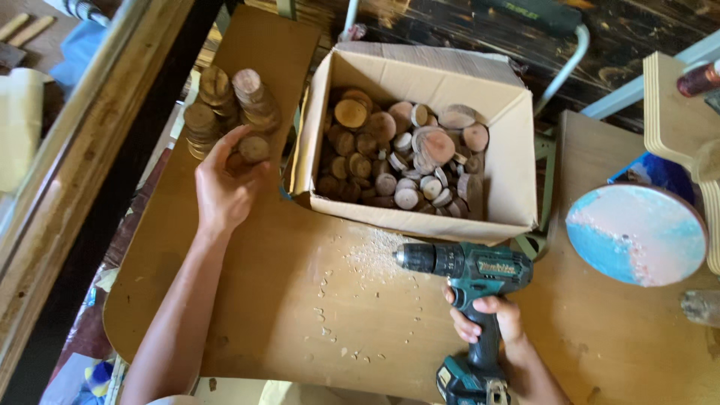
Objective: The person picks up small wood disks from a cardboard box one at a time and drills a hole into the center of each disk using a handheld power drill.
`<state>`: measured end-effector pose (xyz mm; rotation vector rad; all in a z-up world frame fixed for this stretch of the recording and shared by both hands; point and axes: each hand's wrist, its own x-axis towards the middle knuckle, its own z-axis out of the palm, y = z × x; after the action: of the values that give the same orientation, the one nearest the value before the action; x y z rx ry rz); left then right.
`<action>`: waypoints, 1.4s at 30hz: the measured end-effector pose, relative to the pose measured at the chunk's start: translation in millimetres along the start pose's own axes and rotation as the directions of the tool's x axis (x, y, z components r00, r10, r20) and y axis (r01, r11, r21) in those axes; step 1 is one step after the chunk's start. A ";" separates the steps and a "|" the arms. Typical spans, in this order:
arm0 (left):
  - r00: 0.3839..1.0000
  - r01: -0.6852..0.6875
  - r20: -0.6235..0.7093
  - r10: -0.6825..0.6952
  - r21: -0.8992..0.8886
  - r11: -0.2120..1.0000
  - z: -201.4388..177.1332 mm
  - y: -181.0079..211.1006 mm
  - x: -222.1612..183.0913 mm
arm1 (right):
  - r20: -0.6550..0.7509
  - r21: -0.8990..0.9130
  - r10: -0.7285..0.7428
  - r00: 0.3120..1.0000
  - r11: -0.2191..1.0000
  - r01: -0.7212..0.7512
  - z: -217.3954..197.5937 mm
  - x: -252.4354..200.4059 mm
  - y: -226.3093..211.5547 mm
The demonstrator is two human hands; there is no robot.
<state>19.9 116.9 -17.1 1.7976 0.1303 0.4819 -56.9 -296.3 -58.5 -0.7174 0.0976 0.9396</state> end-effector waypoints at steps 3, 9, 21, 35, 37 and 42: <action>0.993 -0.103 -0.034 0.116 0.266 0.958 -6.1 -17.4 5.4 | 0.060 -0.016 -0.030 0.998 0.999 0.031 8.9 3.2 -4.3; 0.967 -0.183 -0.048 0.251 0.556 0.811 -7.3 -47.1 9.1 | 0.098 -0.048 0.039 0.994 0.998 -0.034 -1.0 3.7 -5.5; 0.999 0.003 -0.032 0.031 0.746 0.666 -4.8 -58.4 15.4 | 0.060 -0.049 0.014 0.998 0.999 -0.011 3.2 3.2 -4.8; 0.993 -0.064 -0.020 0.119 0.752 0.657 -7.3 -49.3 10.5 | 0.052 -0.006 0.056 0.997 0.998 -0.056 -3.7 2.3 -3.2; 0.993 -0.041 -0.046 0.104 0.711 0.702 -6.3 -41.7 8.0 | 0.031 -0.035 0.055 0.998 0.998 -0.054 -5.8 1.4 -2.9; 0.927 -0.374 0.218 0.306 0.446 0.814 18.2 -4.5 16.5 | 0.055 0.039 0.055 0.997 0.998 -0.057 -16.9 1.1 4.3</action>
<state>42.6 107.3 -20.9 2.3590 -0.1939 0.6164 -55.8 -304.0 -74.1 -0.6545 0.0895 1.0070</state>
